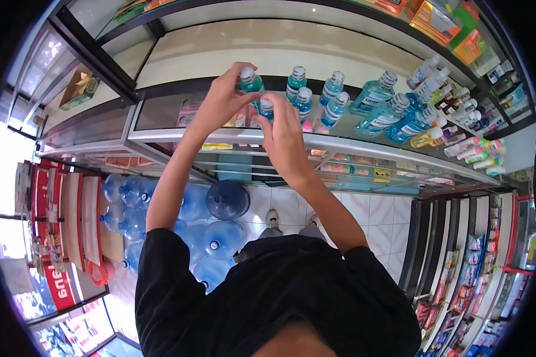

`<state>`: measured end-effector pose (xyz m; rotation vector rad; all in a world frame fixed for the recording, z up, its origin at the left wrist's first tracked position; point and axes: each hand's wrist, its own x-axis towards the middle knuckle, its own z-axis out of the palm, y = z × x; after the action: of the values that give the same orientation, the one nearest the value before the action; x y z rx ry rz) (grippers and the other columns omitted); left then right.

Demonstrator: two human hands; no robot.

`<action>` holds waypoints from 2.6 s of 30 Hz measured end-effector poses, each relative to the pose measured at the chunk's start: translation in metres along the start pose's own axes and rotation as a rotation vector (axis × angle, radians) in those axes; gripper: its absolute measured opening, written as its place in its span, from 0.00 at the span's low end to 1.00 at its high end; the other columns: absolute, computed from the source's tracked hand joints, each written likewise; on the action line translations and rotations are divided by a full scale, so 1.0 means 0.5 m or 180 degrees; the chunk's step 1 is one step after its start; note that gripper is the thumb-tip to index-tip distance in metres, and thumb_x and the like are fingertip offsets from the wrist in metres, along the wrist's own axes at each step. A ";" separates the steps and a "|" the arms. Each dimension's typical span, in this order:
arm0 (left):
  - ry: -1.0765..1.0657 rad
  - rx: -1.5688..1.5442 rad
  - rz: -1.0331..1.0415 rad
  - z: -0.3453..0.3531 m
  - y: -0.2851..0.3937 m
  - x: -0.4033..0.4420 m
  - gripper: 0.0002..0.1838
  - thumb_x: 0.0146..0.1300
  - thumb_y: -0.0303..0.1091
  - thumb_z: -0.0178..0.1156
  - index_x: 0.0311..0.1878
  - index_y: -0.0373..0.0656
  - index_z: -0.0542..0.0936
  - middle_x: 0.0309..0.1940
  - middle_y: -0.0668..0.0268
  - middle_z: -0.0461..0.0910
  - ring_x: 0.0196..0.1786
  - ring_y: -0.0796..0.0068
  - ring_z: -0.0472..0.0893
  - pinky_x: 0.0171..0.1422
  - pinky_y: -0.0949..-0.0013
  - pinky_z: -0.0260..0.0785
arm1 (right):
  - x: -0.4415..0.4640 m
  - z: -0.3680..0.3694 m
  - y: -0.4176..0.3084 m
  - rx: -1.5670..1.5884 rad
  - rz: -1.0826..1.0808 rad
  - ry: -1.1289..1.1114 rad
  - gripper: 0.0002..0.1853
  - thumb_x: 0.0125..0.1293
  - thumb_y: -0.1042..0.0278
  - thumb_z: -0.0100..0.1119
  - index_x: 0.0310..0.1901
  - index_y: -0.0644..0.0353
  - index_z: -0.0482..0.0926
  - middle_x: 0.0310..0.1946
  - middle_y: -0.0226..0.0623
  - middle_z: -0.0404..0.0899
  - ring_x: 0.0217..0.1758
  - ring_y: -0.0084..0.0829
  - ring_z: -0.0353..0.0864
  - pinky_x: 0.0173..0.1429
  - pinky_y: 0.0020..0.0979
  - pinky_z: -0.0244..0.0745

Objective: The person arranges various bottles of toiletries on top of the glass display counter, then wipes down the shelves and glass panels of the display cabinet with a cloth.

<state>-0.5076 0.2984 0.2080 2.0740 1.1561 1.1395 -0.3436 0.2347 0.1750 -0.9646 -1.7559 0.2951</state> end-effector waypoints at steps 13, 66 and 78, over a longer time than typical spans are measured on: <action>-0.0105 -0.0038 0.0262 0.056 -0.089 0.048 0.28 0.53 0.22 0.68 0.58 0.42 0.72 0.41 0.54 0.81 0.42 0.61 0.82 0.49 0.64 0.75 | -0.006 0.034 0.036 -0.0226 0.0113 0.0052 0.24 0.63 0.81 0.60 0.61 0.65 0.67 0.54 0.53 0.73 0.59 0.54 0.72 0.63 0.46 0.68; -0.2958 -0.1839 -0.0551 1.123 0.430 -0.197 0.32 0.77 0.43 0.45 0.78 0.40 0.53 0.78 0.59 0.52 0.79 0.65 0.51 0.80 0.60 0.43 | -0.709 -0.938 0.441 0.2102 0.3860 0.1267 0.28 0.79 0.46 0.38 0.71 0.55 0.64 0.67 0.37 0.70 0.69 0.28 0.69 0.71 0.35 0.64; -0.2446 -0.3229 -0.2823 1.746 0.512 -0.067 0.35 0.75 0.56 0.44 0.77 0.46 0.56 0.76 0.63 0.59 0.77 0.68 0.57 0.80 0.63 0.46 | -0.700 -1.141 0.665 0.1496 0.3395 0.2707 0.37 0.80 0.43 0.30 0.78 0.62 0.43 0.80 0.43 0.41 0.83 0.39 0.35 0.82 0.35 0.34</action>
<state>0.3385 0.1146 -0.0738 0.8538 0.6959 0.2718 0.3510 0.0541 -0.0326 -1.3236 -0.2711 0.7817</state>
